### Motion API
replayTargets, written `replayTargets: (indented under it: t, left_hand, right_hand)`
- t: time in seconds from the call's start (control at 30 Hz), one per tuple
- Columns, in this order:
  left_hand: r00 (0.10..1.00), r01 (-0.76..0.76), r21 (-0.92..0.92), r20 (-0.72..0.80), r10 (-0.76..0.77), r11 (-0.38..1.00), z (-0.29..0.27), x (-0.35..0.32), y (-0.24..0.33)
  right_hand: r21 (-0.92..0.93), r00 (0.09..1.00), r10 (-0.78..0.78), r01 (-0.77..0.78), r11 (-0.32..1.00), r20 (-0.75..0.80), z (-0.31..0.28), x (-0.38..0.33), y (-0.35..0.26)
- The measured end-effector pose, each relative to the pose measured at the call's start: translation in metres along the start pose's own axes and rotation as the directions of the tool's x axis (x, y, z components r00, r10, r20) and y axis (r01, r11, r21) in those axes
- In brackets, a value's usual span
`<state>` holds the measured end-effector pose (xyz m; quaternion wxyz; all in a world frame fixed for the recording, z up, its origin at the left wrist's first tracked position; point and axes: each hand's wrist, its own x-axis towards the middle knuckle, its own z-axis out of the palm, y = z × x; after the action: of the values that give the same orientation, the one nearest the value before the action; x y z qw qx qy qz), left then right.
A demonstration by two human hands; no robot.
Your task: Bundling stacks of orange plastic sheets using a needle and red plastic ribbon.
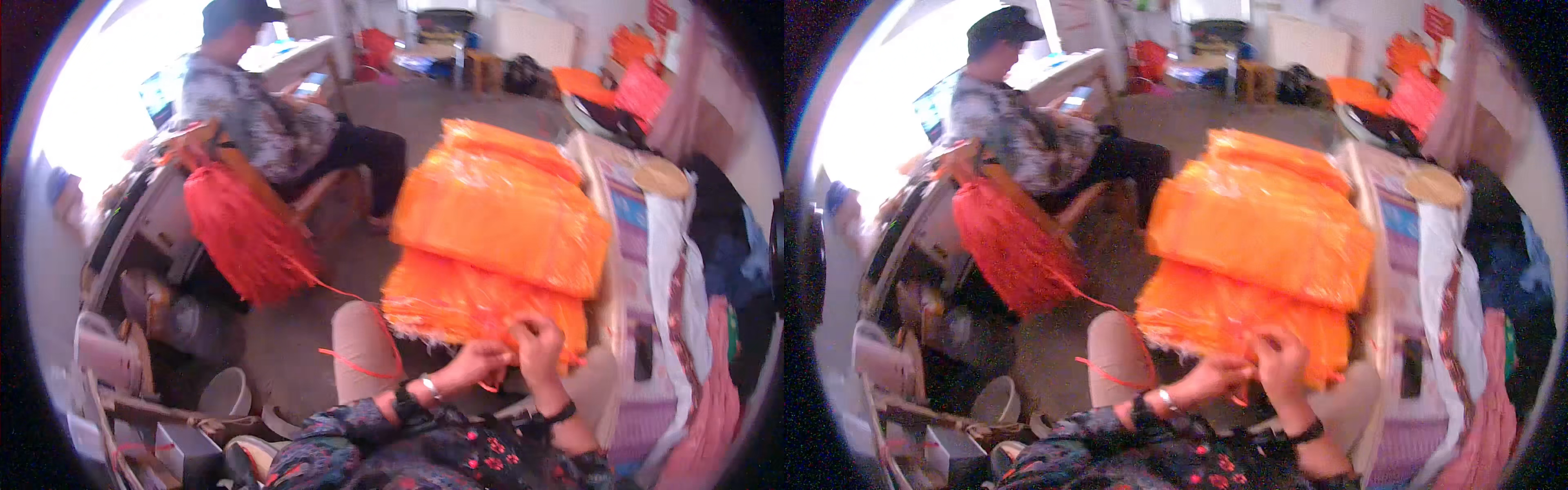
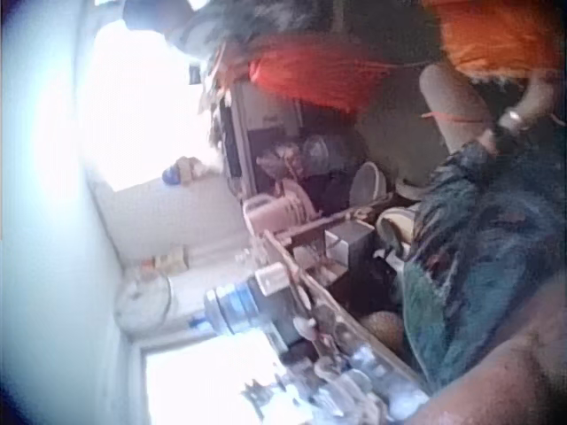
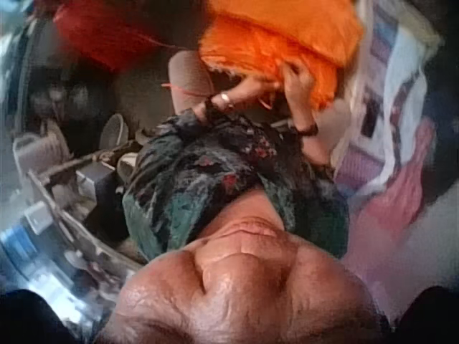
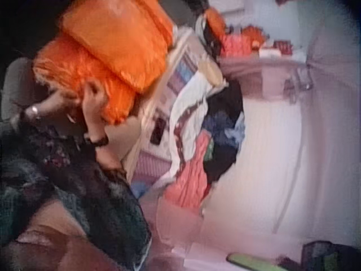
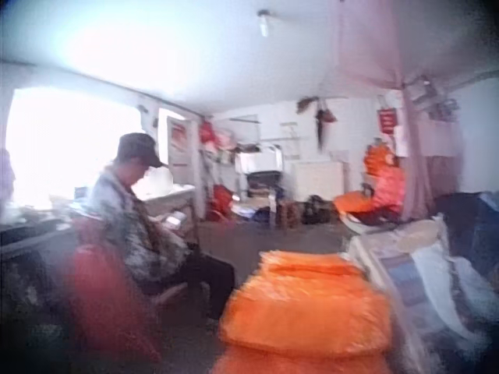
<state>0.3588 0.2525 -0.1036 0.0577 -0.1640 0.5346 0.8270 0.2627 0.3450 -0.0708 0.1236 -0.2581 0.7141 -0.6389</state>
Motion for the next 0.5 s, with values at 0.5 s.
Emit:
replayTargets:
  t: [0.5]
  left_hand:
    - [0.985, 0.024, -0.331, -0.156, -0.08, 0.943, -0.028, 0.02, -0.039]
  right_hand:
    - [0.355, 0.982, 0.058, -0.119, 0.927, 0.18, 0.007, -0.04, 0.045]
